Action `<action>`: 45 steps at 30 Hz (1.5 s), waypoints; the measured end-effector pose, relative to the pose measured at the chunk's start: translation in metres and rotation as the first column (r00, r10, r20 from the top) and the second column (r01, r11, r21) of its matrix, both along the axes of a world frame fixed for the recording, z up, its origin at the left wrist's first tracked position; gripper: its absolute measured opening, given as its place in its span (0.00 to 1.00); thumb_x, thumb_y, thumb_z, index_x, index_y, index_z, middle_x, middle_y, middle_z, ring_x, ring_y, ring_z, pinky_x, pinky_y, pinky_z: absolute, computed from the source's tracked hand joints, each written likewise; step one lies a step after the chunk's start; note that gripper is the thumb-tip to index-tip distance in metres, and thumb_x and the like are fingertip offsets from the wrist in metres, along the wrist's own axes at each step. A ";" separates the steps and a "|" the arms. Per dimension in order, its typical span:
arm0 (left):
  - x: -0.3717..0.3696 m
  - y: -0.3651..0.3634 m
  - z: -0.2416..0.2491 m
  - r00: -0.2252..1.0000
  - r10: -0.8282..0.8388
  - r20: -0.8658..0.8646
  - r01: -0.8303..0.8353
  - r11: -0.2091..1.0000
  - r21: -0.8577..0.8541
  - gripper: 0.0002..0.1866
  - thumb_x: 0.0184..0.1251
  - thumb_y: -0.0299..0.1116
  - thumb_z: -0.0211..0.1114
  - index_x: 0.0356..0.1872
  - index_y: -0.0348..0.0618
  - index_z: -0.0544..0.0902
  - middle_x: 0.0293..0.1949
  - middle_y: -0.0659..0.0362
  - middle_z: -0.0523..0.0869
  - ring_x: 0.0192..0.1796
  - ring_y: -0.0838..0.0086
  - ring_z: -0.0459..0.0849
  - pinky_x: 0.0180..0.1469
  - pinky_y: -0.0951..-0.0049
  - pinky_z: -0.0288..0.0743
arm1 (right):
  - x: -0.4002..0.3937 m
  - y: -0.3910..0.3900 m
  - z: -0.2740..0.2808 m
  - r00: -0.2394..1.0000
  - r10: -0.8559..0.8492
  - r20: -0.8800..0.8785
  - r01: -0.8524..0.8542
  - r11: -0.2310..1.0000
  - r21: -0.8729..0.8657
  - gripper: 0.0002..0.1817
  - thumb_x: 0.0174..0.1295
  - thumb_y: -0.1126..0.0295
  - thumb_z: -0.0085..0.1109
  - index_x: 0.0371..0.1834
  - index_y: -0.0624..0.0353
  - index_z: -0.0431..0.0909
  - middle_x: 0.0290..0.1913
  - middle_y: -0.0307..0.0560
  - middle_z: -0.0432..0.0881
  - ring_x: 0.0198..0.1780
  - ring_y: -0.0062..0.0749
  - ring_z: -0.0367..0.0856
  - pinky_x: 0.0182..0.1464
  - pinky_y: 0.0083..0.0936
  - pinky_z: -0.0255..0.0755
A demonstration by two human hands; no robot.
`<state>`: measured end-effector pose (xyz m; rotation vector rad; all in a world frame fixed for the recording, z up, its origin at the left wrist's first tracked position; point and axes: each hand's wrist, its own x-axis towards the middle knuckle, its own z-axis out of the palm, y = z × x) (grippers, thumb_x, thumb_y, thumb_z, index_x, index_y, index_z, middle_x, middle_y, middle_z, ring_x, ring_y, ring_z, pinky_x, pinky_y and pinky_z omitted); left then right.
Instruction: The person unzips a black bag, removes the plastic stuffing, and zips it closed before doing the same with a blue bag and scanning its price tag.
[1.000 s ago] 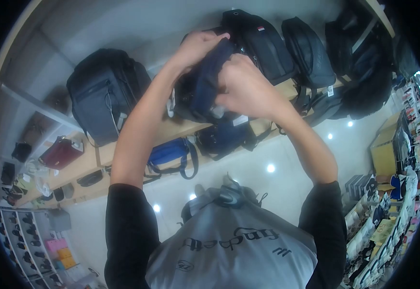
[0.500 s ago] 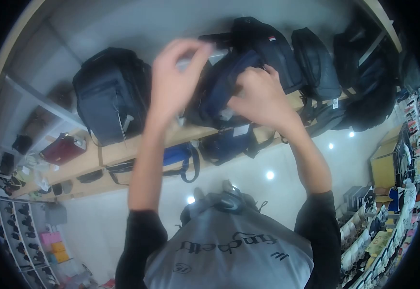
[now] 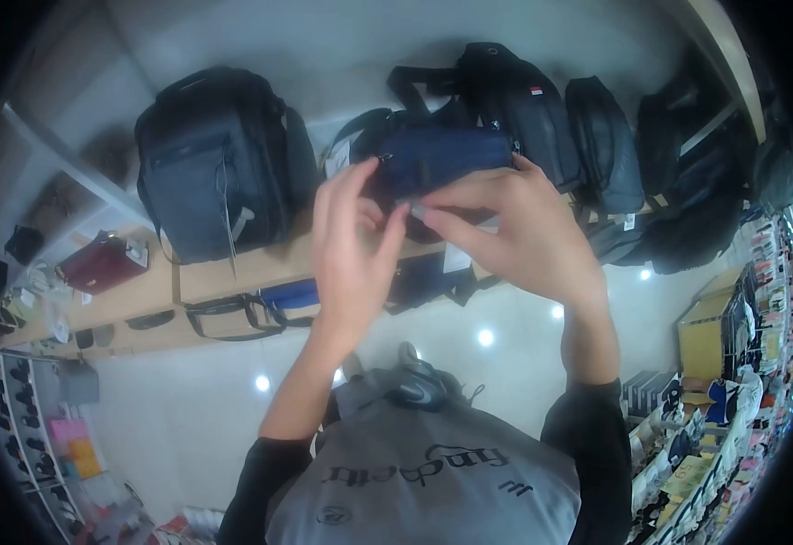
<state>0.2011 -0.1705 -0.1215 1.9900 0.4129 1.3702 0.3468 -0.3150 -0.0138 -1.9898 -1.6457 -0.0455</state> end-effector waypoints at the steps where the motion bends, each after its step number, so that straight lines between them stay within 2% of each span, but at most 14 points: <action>1: 0.001 0.002 -0.002 1.000 -0.027 -0.003 0.027 0.999 -0.041 0.28 0.73 0.17 0.83 0.72 0.35 0.87 0.62 0.50 0.89 0.41 0.77 0.90 0.46 0.75 0.86 | -0.001 0.000 -0.001 1.000 0.011 -0.017 -0.011 1.000 0.015 0.15 0.77 0.56 0.73 0.47 0.55 0.99 0.41 0.48 0.98 0.42 0.51 0.95 0.83 0.64 0.70; 3: 0.002 0.007 -0.004 0.999 -0.040 -0.029 0.040 0.999 -0.001 0.21 0.74 0.17 0.82 0.66 0.33 0.91 0.62 0.48 0.91 0.41 0.76 0.92 0.44 0.74 0.87 | -0.002 0.002 -0.004 0.999 0.027 -0.047 -0.024 0.998 0.051 0.14 0.76 0.57 0.75 0.47 0.55 0.99 0.39 0.49 0.98 0.38 0.51 0.95 0.81 0.60 0.72; 6: 0.002 0.012 -0.018 1.000 -0.005 -0.022 0.007 0.994 0.107 0.15 0.74 0.17 0.82 0.59 0.32 0.94 0.57 0.49 0.94 0.40 0.74 0.93 0.45 0.72 0.88 | 0.002 -0.002 -0.004 0.996 -0.017 -0.090 0.016 1.000 -0.006 0.11 0.74 0.60 0.77 0.44 0.55 0.99 0.35 0.49 0.97 0.35 0.50 0.94 0.67 0.48 0.83; 9: -0.002 0.008 -0.021 1.000 -0.016 0.009 0.015 0.995 0.101 0.12 0.72 0.16 0.82 0.54 0.33 0.94 0.53 0.50 0.95 0.44 0.70 0.95 0.45 0.70 0.90 | -0.012 -0.002 0.022 0.926 -0.322 -0.197 0.300 0.945 -0.133 0.09 0.71 0.62 0.79 0.41 0.56 0.98 0.31 0.47 0.94 0.33 0.51 0.94 0.50 0.40 0.87; 12: -0.007 0.002 -0.028 0.999 -0.020 0.031 0.016 0.994 0.111 0.12 0.68 0.14 0.82 0.50 0.33 0.95 0.52 0.51 0.95 0.48 0.64 0.95 0.46 0.69 0.90 | 0.001 0.021 -0.007 0.996 -0.081 -0.043 0.088 0.977 0.197 0.11 0.69 0.63 0.80 0.40 0.60 0.98 0.32 0.49 0.94 0.35 0.50 0.95 0.40 0.38 0.86; 14: -0.010 -0.003 -0.033 0.999 -0.005 0.048 -0.002 0.989 0.151 0.11 0.66 0.13 0.82 0.47 0.33 0.95 0.51 0.51 0.95 0.47 0.63 0.95 0.46 0.68 0.90 | 0.005 0.038 -0.029 0.992 0.063 -0.110 -0.043 0.984 0.174 0.12 0.69 0.63 0.80 0.44 0.62 0.98 0.41 0.54 0.94 0.42 0.51 0.95 0.47 0.43 0.87; 22: -0.022 -0.013 -0.046 1.000 0.020 0.020 -0.022 0.988 0.154 0.13 0.63 0.13 0.84 0.47 0.34 0.97 0.46 0.52 0.95 0.45 0.63 0.96 0.45 0.66 0.90 | 0.017 0.053 -0.044 0.965 0.212 -0.155 -0.226 0.971 -0.078 0.16 0.65 0.63 0.81 0.48 0.62 0.98 0.41 0.48 0.94 0.46 0.50 0.94 0.49 0.43 0.86; 25: -0.026 -0.015 -0.045 0.999 0.051 0.011 -0.052 0.990 0.134 0.12 0.64 0.12 0.83 0.47 0.34 0.97 0.46 0.52 0.95 0.45 0.64 0.96 0.44 0.67 0.90 | 0.003 0.053 -0.046 0.991 0.133 -0.004 -0.133 0.991 0.024 0.12 0.63 0.64 0.81 0.41 0.62 0.97 0.40 0.48 0.95 0.44 0.48 0.95 0.48 0.42 0.86; 28: -0.031 -0.014 -0.042 0.997 0.076 0.005 -0.076 0.986 0.150 0.13 0.64 0.12 0.83 0.47 0.34 0.98 0.46 0.51 0.95 0.44 0.64 0.96 0.44 0.68 0.90 | 0.001 0.054 -0.054 0.991 0.069 -0.112 -0.061 0.995 0.075 0.12 0.62 0.68 0.81 0.41 0.66 0.95 0.40 0.51 0.94 0.40 0.44 0.94 0.45 0.36 0.85; 31: -0.035 -0.013 -0.039 0.997 0.081 -0.004 -0.080 0.986 0.146 0.14 0.63 0.11 0.83 0.48 0.34 0.98 0.46 0.51 0.96 0.42 0.65 0.96 0.44 0.68 0.90 | 0.003 0.052 -0.063 0.961 -0.040 -0.275 0.094 0.978 0.186 0.11 0.59 0.64 0.80 0.36 0.62 0.95 0.37 0.51 0.94 0.38 0.47 0.94 0.45 0.43 0.86; 34: -0.041 -0.014 -0.041 0.995 0.096 -0.003 -0.095 0.989 0.112 0.14 0.64 0.12 0.83 0.48 0.35 0.98 0.46 0.52 0.96 0.40 0.67 0.95 0.41 0.69 0.89 | 0.010 0.048 -0.062 0.965 -0.170 -0.201 0.229 0.917 0.327 0.12 0.58 0.64 0.80 0.35 0.62 0.95 0.36 0.51 0.93 0.36 0.47 0.94 0.44 0.42 0.85; 38: -0.047 -0.012 -0.049 0.993 0.118 0.007 -0.118 0.983 0.142 0.13 0.63 0.13 0.83 0.47 0.37 0.97 0.45 0.53 0.96 0.40 0.67 0.95 0.40 0.69 0.87 | 0.039 0.030 -0.076 0.906 -0.380 -0.188 0.422 0.854 0.306 0.12 0.60 0.63 0.79 0.37 0.61 0.94 0.37 0.48 0.94 0.42 0.47 0.94 0.50 0.44 0.81; 43: -0.048 -0.017 -0.051 0.995 0.090 -0.029 -0.085 0.985 0.152 0.13 0.63 0.12 0.82 0.46 0.35 0.97 0.46 0.52 0.94 0.44 0.65 0.94 0.46 0.67 0.88 | 0.040 0.014 -0.094 0.776 -0.410 -0.480 0.528 0.838 0.138 0.15 0.67 0.64 0.80 0.41 0.66 0.89 0.36 0.52 0.89 0.39 0.42 0.88 0.48 0.37 0.81; 45: -0.048 -0.015 -0.049 0.993 0.092 -0.070 -0.081 0.986 0.147 0.12 0.63 0.13 0.82 0.46 0.36 0.97 0.45 0.52 0.93 0.46 0.63 0.94 0.48 0.66 0.88 | 0.028 0.010 -0.103 0.840 -0.386 -0.383 0.505 0.813 0.290 0.16 0.68 0.64 0.82 0.42 0.66 0.87 0.38 0.52 0.88 0.41 0.43 0.88 0.49 0.37 0.81</action>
